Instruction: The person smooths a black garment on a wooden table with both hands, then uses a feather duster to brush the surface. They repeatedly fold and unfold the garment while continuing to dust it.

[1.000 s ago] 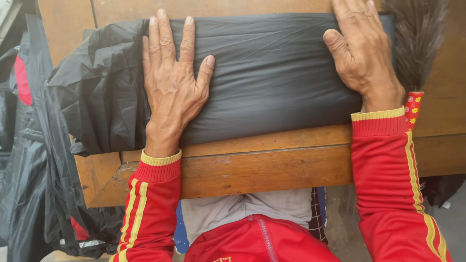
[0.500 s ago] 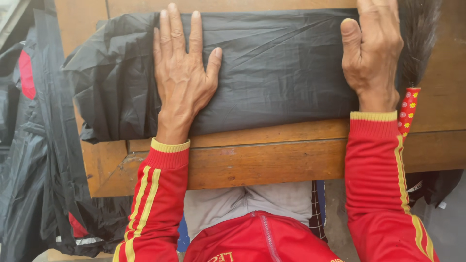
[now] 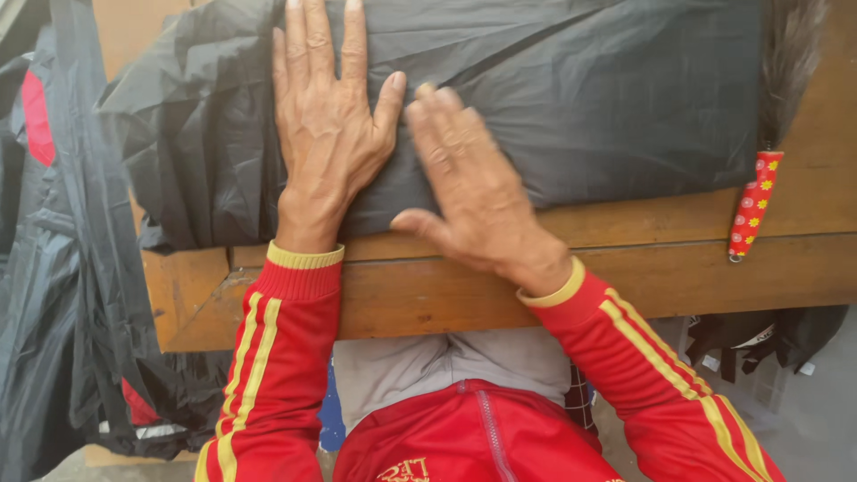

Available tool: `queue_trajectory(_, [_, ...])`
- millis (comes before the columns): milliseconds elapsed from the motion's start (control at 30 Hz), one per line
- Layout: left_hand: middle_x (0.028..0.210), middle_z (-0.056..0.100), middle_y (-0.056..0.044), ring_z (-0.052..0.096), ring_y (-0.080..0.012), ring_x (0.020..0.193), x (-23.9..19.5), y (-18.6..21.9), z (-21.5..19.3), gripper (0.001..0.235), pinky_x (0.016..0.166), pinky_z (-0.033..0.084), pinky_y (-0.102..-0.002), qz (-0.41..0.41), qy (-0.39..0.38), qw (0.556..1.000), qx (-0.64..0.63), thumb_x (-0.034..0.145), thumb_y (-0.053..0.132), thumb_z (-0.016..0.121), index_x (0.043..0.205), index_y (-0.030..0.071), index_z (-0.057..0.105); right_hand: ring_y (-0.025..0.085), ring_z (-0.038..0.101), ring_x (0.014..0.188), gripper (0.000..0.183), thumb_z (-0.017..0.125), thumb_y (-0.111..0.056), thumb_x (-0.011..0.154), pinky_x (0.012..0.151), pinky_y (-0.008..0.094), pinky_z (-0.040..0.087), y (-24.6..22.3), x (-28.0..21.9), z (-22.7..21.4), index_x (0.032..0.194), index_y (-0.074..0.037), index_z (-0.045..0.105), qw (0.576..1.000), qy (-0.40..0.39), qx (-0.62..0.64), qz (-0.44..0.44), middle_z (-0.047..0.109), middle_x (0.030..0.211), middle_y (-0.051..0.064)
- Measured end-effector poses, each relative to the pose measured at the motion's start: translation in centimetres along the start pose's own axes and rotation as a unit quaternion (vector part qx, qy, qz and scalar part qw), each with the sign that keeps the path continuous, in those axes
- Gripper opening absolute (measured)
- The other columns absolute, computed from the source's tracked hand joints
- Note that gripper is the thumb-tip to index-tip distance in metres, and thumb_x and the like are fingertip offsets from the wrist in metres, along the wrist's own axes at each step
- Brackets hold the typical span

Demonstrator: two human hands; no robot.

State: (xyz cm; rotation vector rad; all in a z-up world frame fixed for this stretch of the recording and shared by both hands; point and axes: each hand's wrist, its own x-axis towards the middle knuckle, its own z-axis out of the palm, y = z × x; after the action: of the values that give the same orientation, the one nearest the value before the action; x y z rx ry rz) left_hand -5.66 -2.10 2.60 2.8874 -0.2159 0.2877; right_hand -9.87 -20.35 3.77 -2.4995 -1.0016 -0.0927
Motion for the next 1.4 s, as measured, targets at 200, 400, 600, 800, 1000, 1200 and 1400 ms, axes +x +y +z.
queue_trajectory(200, [0.149,0.023,-0.030,0.020,-0.0432,0.141,0.1,0.2,-0.1,0.064,0.118,0.025,-0.055,0.001,-0.002,1.000,0.006,0.109,0.043,0.058,0.149,0.001,0.030,0.034,0.019,0.148,0.085,0.022,-0.062,0.097,0.124,0.046,0.016,6.3,-0.7,-3.0,0.150,0.004,0.016,0.996,-0.043,-0.048,0.054,0.019,0.157,0.020])
queue_trajectory(400, [0.150,0.020,-0.029,0.020,-0.0427,0.142,0.3,0.3,0.0,0.065,0.119,0.026,-0.055,-0.003,-0.012,1.000,0.014,0.111,0.043,0.057,0.151,0.001,0.028,0.040,0.020,0.146,0.081,0.022,-0.057,0.101,0.122,0.050,0.018,11.2,-1.5,-6.3,0.148,0.009,0.016,0.992,-0.030,-0.070,0.105,0.021,0.155,0.027])
queue_trajectory(600, [0.151,0.016,-0.029,0.019,-0.0425,0.143,0.3,0.3,-0.1,0.066,0.120,0.025,-0.054,-0.010,-0.024,0.999,0.023,0.111,0.045,0.057,0.152,0.002,0.027,0.044,0.019,0.142,0.076,0.027,-0.053,0.106,0.116,0.056,0.016,12.3,-2.7,-7.1,0.149,0.009,0.022,0.977,-0.016,-0.126,0.169,0.023,0.153,0.030])
queue_trajectory(800, [0.150,0.016,-0.030,0.019,-0.0431,0.143,0.4,0.4,-0.5,0.067,0.119,0.024,-0.054,-0.002,-0.031,0.999,0.021,0.111,0.044,0.059,0.151,0.000,0.028,0.052,0.020,0.141,0.070,0.026,-0.047,0.110,0.111,0.063,0.012,13.7,-3.9,-9.4,0.149,0.010,0.016,0.932,-0.034,-0.169,0.320,0.016,0.152,0.035])
queue_trajectory(1000, [0.145,0.026,-0.035,0.025,-0.0464,0.137,1.4,-0.5,-1.3,0.064,0.113,0.023,-0.056,0.045,-0.018,0.999,-0.003,0.107,0.041,0.061,0.144,-0.008,0.041,0.057,0.021,0.130,0.054,0.059,-0.009,0.106,0.104,0.070,0.007,12.0,-1.4,-10.1,0.142,0.027,0.041,0.967,0.036,-0.181,0.177,0.030,0.142,0.044])
queue_trajectory(1200, [0.140,0.041,-0.028,0.035,-0.0428,0.132,4.2,-2.3,-2.7,0.066,0.108,0.016,-0.061,0.128,-0.016,0.987,-0.094,0.097,0.035,0.071,0.140,-0.006,0.044,0.048,0.040,0.128,0.051,0.058,0.000,0.094,0.108,0.054,0.025,13.6,2.1,-9.4,0.141,0.015,0.043,0.999,-0.010,-0.047,0.020,0.045,0.140,0.034])
queue_trajectory(1400, [0.127,0.053,-0.024,0.049,-0.0415,0.113,4.5,-4.6,-3.6,0.077,0.098,0.034,-0.052,0.171,0.004,0.982,-0.075,0.090,0.052,0.076,0.134,-0.006,0.051,0.040,0.046,0.112,0.059,0.073,-0.009,0.086,0.098,0.046,0.035,15.9,1.5,-10.0,0.138,0.009,0.054,0.995,-0.071,-0.035,0.059,0.052,0.119,0.026])
